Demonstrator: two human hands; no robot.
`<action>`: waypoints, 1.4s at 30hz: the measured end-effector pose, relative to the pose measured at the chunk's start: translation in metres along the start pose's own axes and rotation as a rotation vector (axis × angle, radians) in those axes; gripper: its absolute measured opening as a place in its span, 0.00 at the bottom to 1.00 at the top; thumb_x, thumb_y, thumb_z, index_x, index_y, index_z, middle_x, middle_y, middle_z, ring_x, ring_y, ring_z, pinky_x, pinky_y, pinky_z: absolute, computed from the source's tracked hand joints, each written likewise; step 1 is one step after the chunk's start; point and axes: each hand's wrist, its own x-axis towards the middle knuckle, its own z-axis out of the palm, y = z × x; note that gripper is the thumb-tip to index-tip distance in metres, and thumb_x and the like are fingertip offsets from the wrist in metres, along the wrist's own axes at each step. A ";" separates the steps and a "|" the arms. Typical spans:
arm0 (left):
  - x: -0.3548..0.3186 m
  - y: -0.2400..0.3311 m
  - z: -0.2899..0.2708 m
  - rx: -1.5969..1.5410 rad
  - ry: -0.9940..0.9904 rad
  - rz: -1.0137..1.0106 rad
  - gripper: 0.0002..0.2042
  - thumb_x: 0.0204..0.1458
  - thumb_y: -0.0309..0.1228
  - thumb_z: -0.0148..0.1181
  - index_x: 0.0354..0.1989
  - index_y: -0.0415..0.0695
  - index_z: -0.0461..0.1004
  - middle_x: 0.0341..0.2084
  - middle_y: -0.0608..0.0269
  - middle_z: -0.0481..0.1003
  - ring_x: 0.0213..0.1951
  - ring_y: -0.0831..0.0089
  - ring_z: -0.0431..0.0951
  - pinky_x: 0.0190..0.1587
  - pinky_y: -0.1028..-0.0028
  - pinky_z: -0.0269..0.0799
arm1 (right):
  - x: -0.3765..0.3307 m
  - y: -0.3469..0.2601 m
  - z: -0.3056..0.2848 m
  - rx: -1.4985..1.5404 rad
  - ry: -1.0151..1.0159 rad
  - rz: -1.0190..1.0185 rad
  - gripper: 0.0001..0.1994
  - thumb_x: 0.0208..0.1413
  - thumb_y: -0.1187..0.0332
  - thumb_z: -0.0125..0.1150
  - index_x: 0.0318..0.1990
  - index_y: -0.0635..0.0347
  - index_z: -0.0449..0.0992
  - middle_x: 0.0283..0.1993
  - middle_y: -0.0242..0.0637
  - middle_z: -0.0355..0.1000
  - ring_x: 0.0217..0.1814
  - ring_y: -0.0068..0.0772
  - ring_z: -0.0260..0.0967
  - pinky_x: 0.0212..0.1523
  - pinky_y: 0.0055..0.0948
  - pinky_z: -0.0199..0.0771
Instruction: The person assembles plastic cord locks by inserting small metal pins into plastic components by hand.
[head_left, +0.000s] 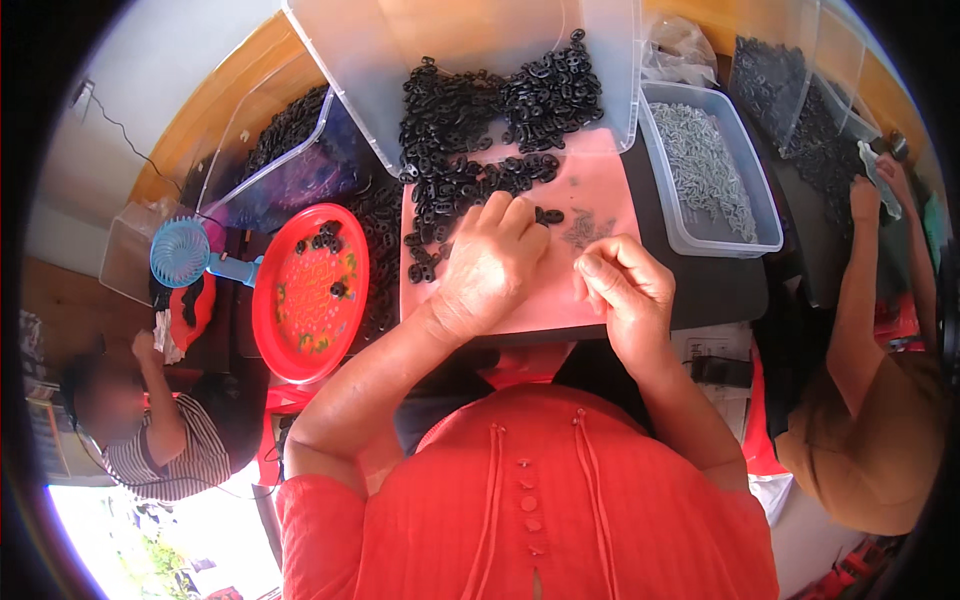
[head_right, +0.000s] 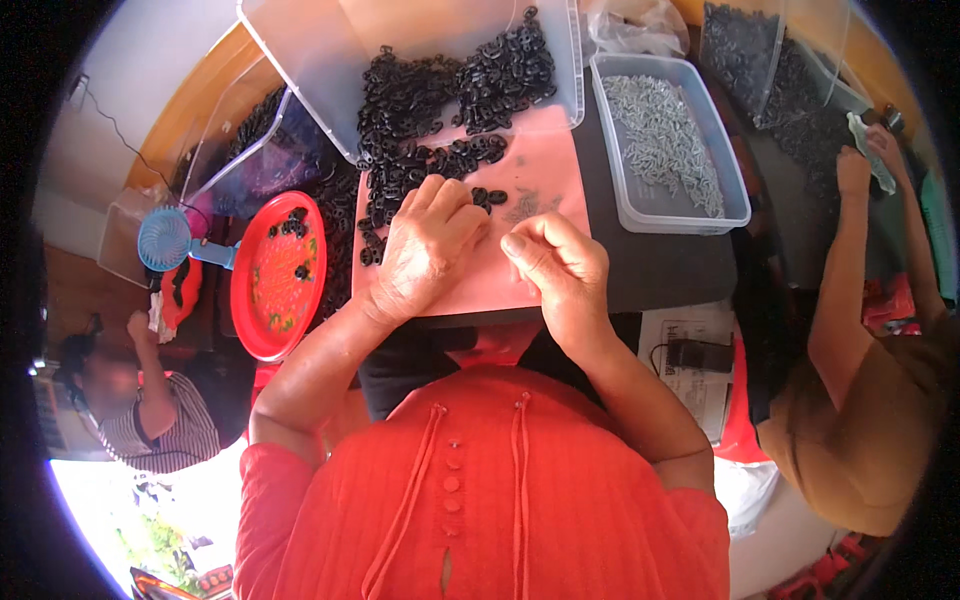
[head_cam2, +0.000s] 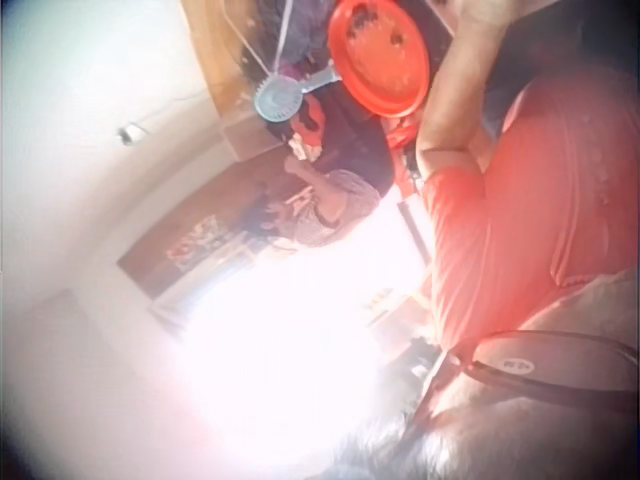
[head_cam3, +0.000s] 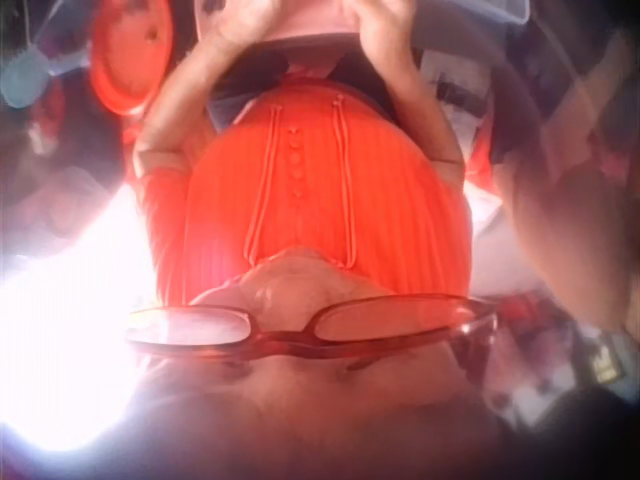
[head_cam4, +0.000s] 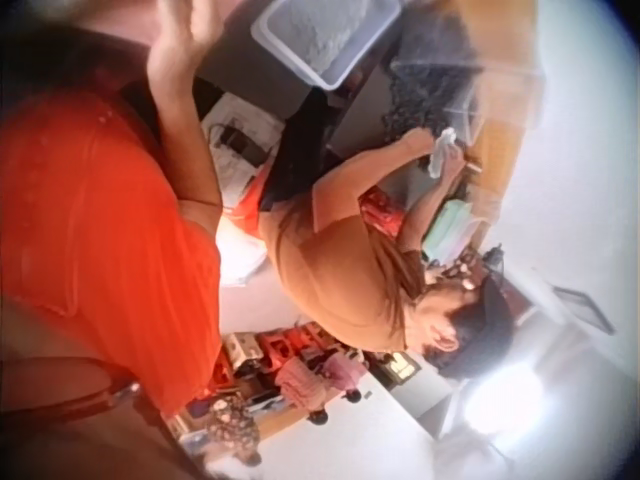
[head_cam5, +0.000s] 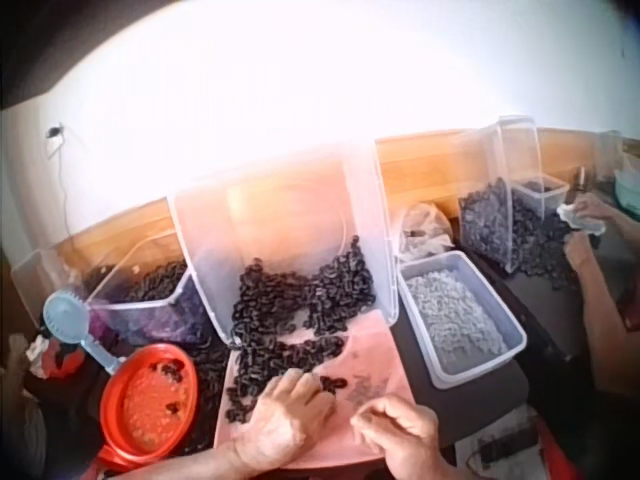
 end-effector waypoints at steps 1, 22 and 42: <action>0.003 -0.001 0.003 0.021 -0.025 0.019 0.09 0.37 0.23 0.66 0.29 0.42 0.75 0.29 0.61 0.70 0.34 0.61 0.72 0.35 0.65 0.70 | 0.000 0.002 -0.001 -0.006 0.009 0.000 0.07 0.61 0.69 0.59 0.32 0.62 0.73 0.23 0.24 0.65 0.22 0.11 0.56 0.22 0.15 0.54; -0.005 -0.011 0.001 0.069 -0.052 -0.127 0.07 0.40 0.24 0.66 0.28 0.43 0.75 0.27 0.62 0.70 0.34 0.60 0.72 0.35 0.64 0.68 | 0.000 -0.001 -0.006 0.048 -0.032 0.010 0.07 0.61 0.70 0.58 0.32 0.62 0.72 0.23 0.23 0.64 0.23 0.09 0.55 0.23 0.14 0.53; -0.004 -0.011 0.010 0.192 -0.035 -0.088 0.05 0.40 0.26 0.61 0.24 0.45 0.70 0.26 0.61 0.67 0.32 0.61 0.70 0.33 0.62 0.65 | -0.002 -0.002 -0.005 0.049 -0.028 0.000 0.06 0.61 0.72 0.57 0.33 0.66 0.72 0.25 0.32 0.70 0.21 0.13 0.55 0.24 0.16 0.53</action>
